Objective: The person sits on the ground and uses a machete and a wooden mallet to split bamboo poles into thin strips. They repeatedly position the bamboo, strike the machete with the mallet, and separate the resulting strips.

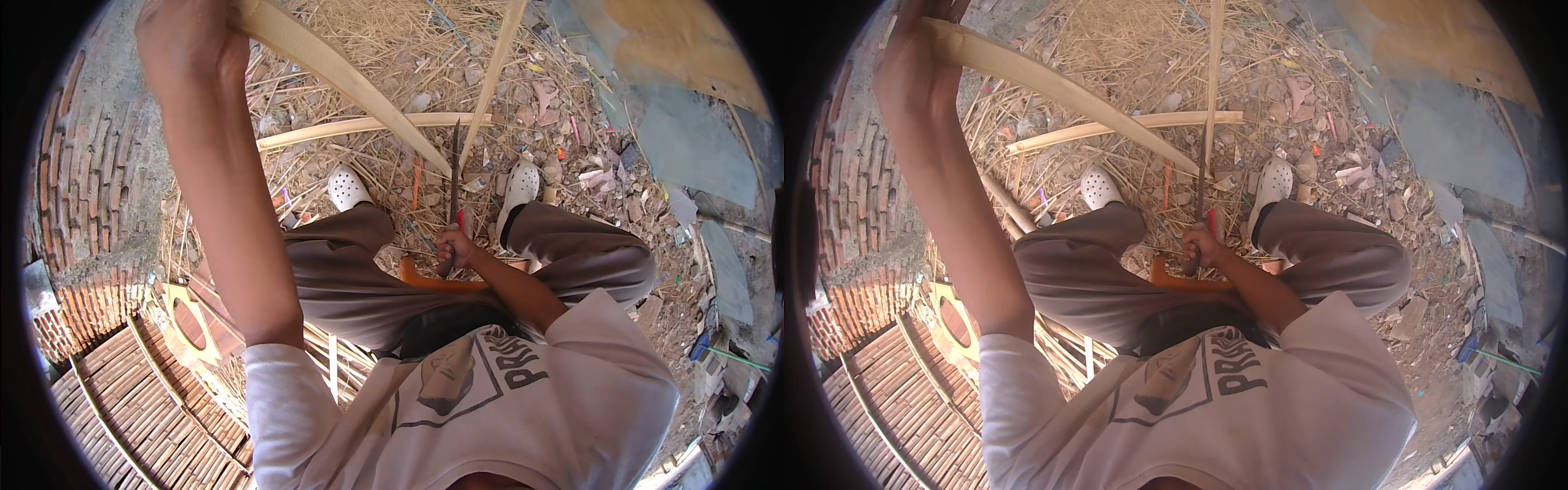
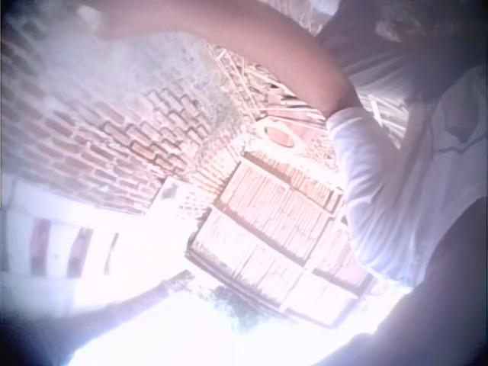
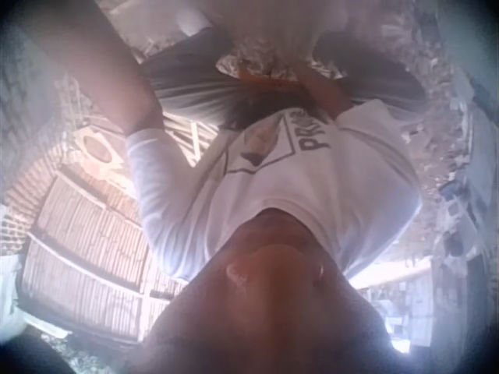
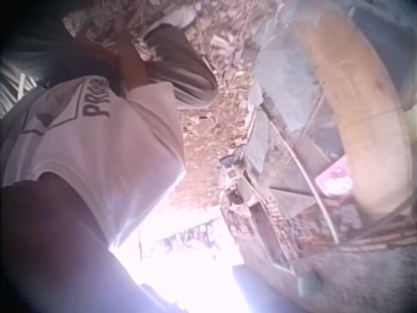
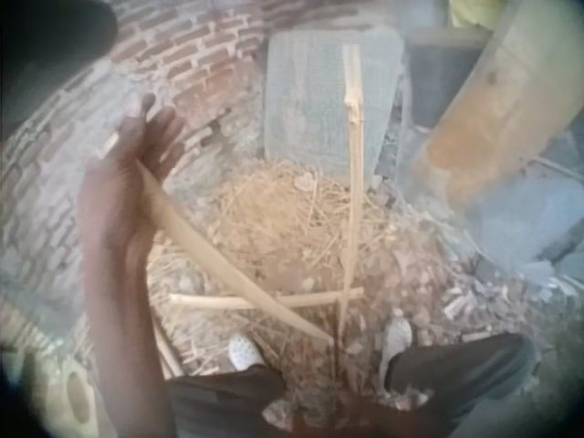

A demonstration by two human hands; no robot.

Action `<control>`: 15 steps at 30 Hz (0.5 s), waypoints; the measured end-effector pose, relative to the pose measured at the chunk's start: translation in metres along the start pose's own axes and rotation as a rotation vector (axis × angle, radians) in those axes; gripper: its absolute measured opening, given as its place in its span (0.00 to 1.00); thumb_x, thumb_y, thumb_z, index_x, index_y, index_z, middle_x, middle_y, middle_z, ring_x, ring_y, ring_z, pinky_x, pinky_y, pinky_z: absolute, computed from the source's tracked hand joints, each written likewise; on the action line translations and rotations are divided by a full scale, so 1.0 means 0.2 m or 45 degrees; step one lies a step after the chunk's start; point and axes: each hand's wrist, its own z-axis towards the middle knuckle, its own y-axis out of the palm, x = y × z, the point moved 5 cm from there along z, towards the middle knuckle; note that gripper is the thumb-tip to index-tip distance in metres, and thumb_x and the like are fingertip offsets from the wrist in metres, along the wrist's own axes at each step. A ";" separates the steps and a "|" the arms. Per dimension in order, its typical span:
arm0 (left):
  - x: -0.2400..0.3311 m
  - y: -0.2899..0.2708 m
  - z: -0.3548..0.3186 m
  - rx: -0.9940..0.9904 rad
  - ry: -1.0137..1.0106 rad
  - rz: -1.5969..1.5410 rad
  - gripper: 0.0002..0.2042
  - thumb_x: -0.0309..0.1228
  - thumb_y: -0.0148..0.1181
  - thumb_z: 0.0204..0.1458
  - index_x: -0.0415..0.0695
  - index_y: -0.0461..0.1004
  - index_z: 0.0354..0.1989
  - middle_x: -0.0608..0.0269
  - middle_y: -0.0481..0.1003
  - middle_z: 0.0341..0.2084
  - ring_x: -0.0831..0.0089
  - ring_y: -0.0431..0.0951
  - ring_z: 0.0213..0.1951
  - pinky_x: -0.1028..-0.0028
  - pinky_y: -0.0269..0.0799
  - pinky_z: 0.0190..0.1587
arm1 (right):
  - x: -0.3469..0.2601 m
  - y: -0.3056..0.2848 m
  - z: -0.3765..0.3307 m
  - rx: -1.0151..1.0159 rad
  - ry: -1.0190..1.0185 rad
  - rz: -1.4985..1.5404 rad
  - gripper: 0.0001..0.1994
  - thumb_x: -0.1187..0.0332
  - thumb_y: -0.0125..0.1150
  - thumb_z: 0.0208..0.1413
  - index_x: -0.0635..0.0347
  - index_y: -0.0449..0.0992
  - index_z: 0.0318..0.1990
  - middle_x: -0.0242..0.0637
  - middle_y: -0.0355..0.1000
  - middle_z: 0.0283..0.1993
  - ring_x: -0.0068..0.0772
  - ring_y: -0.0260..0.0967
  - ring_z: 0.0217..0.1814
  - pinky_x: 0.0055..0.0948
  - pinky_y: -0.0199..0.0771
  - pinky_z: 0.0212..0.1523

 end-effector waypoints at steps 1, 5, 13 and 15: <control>-0.03 -0.03 0.02 -0.085 0.061 -0.025 0.22 0.36 0.48 0.66 0.34 0.65 0.62 0.46 0.72 0.55 0.59 0.72 0.58 0.63 0.67 0.62 | 0.00 0.01 0.02 -0.082 0.003 0.058 0.08 0.71 0.52 0.52 0.49 0.66 0.22 0.25 0.53 0.13 0.25 0.52 0.12 0.31 0.62 0.25; -0.21 -0.28 0.20 -0.016 -0.022 -0.099 0.22 0.37 0.49 0.65 0.34 0.64 0.62 0.46 0.72 0.54 0.58 0.72 0.58 0.62 0.68 0.62 | -0.02 0.09 0.05 -0.522 0.000 0.404 0.10 0.69 0.55 0.52 0.49 0.65 0.20 0.26 0.54 0.13 0.25 0.52 0.13 0.27 0.60 0.24; -0.09 -0.26 0.01 -0.140 0.090 -0.090 0.23 0.39 0.52 0.64 0.33 0.65 0.60 0.45 0.73 0.52 0.60 0.75 0.55 0.64 0.71 0.58 | -0.26 -0.10 -0.02 0.787 -0.224 -0.775 0.08 0.78 0.59 0.48 0.61 0.66 0.23 0.34 0.59 0.16 0.29 0.57 0.12 0.34 0.57 0.14; -0.03 -0.22 0.00 -0.262 0.083 -0.161 0.22 0.39 0.53 0.63 0.33 0.67 0.58 0.47 0.76 0.47 0.61 0.78 0.50 0.67 0.74 0.54 | -0.30 -0.23 0.01 0.924 -0.386 -0.846 0.06 0.76 0.59 0.49 0.62 0.68 0.24 0.36 0.63 0.20 0.29 0.58 0.11 0.33 0.55 0.13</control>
